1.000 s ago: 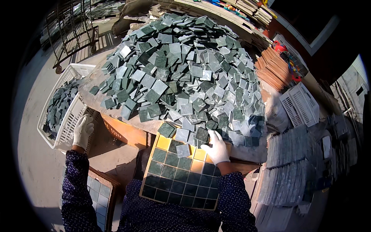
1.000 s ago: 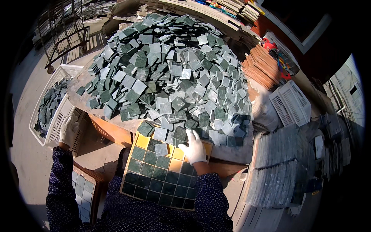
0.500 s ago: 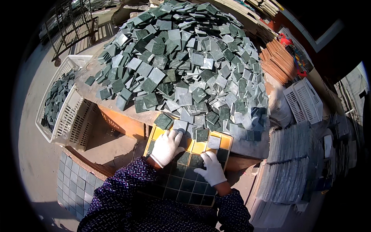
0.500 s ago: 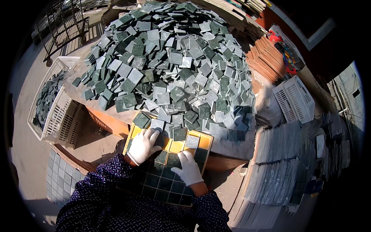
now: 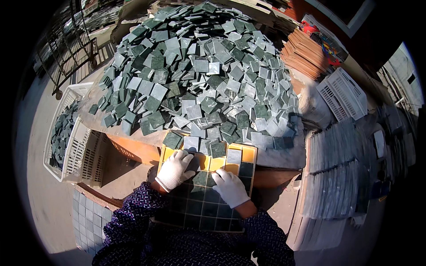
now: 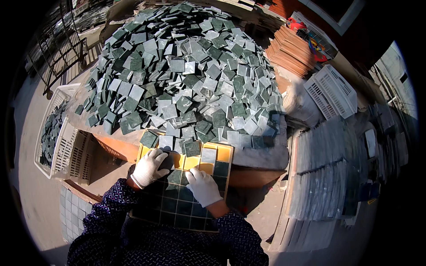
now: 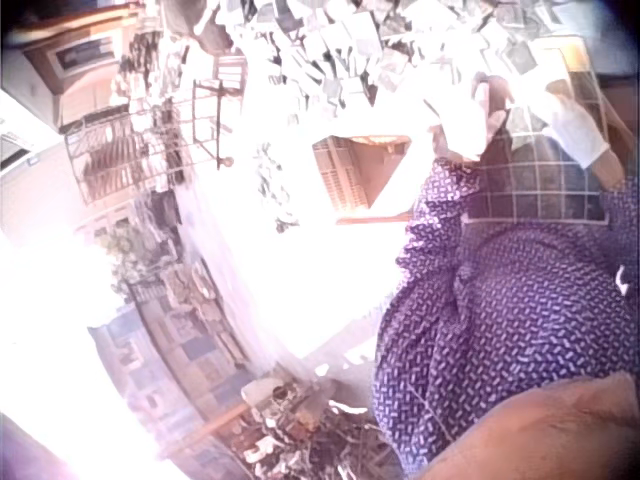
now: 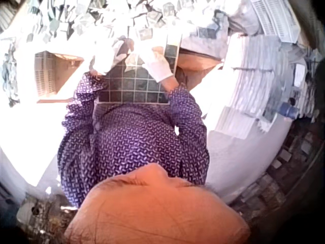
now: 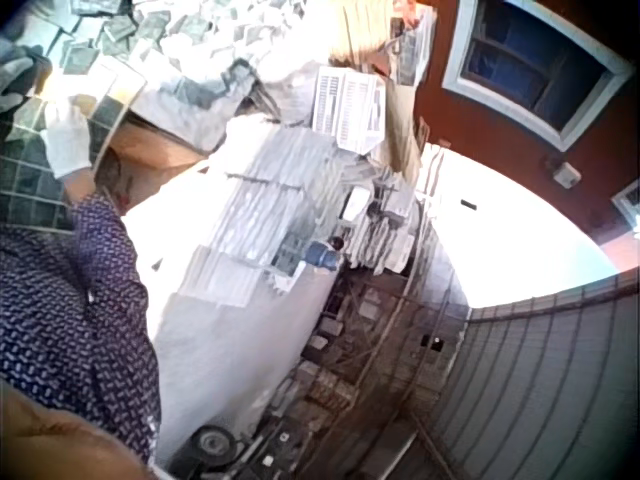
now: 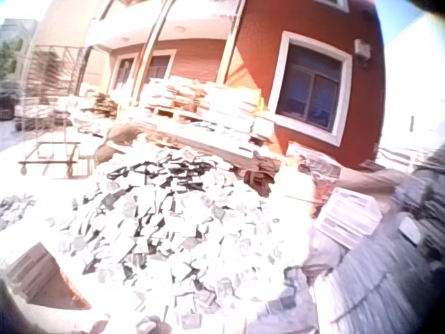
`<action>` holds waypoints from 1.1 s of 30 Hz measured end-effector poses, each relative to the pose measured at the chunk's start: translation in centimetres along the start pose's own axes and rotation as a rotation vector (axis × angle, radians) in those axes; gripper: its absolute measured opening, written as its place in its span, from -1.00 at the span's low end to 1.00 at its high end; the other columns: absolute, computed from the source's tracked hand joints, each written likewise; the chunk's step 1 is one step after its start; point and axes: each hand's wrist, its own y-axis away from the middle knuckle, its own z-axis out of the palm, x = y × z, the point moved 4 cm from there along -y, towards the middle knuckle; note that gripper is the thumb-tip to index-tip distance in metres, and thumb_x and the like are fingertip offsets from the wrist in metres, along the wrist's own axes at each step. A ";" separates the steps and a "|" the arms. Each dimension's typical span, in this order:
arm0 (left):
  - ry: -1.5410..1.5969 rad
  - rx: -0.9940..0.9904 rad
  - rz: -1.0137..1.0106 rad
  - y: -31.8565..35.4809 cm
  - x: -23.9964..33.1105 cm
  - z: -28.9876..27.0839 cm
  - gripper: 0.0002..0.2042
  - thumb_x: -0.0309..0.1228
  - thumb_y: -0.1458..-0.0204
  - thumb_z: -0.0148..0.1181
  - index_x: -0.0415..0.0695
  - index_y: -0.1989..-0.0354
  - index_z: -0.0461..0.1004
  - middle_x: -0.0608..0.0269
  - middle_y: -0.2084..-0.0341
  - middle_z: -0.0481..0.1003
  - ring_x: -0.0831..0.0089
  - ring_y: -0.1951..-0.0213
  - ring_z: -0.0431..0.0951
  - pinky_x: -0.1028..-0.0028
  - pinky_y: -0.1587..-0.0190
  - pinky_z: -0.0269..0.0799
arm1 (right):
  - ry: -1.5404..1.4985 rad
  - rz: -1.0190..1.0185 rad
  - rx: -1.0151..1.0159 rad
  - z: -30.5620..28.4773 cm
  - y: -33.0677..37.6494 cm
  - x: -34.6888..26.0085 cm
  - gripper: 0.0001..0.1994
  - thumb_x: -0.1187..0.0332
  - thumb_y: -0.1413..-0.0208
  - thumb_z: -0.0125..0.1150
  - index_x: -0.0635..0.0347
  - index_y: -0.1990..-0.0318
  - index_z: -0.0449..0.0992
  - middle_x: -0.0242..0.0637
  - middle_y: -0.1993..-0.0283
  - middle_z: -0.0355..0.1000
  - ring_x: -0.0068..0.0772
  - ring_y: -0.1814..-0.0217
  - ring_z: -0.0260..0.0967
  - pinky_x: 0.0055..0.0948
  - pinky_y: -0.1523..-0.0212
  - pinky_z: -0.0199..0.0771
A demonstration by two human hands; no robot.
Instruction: The person places small green tiles one by one into a yellow grid frame on a table, filling the grid cells. After completing the grid, the person flips the frame to reveal the arranged tiles and sets it aside.
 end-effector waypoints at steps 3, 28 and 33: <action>0.046 -0.020 0.020 0.4 1.2 -0.8 -0.49 -0.26 0.15 0.33 -0.16 -0.01 0.40 0.08 0.11 0.41 0.05 0.08 0.43 0.21 0.03 0.43 | 0.013 0.039 0.052 0.3 0.3 0.8 -0.48 0.19 0.06 0.32 0.09 -0.09 0.40 -0.22 -0.07 0.34 -0.20 -0.05 0.36 -0.32 -0.05 0.40; 0.222 0.017 0.147 -4.4 4.1 1.9 -0.82 -0.45 -0.06 0.14 -0.13 0.15 0.48 0.10 0.26 0.51 0.09 0.24 0.55 0.26 0.25 0.51 | -0.377 0.083 0.199 -1.5 -2.6 10.6 -0.79 0.26 -0.16 0.05 0.04 0.11 0.52 -0.22 0.21 0.49 -0.09 0.18 0.45 -0.21 0.15 0.46; 0.350 -0.065 0.101 -5.1 3.8 2.5 -0.76 -0.49 -0.05 0.13 -0.14 0.08 0.48 0.07 0.30 0.50 0.09 0.29 0.55 0.28 0.28 0.51 | -0.329 0.092 0.214 -1.5 -2.1 9.1 -0.78 0.32 -0.08 0.11 0.10 0.13 0.52 -0.21 0.11 0.42 -0.14 0.12 0.42 -0.23 0.11 0.46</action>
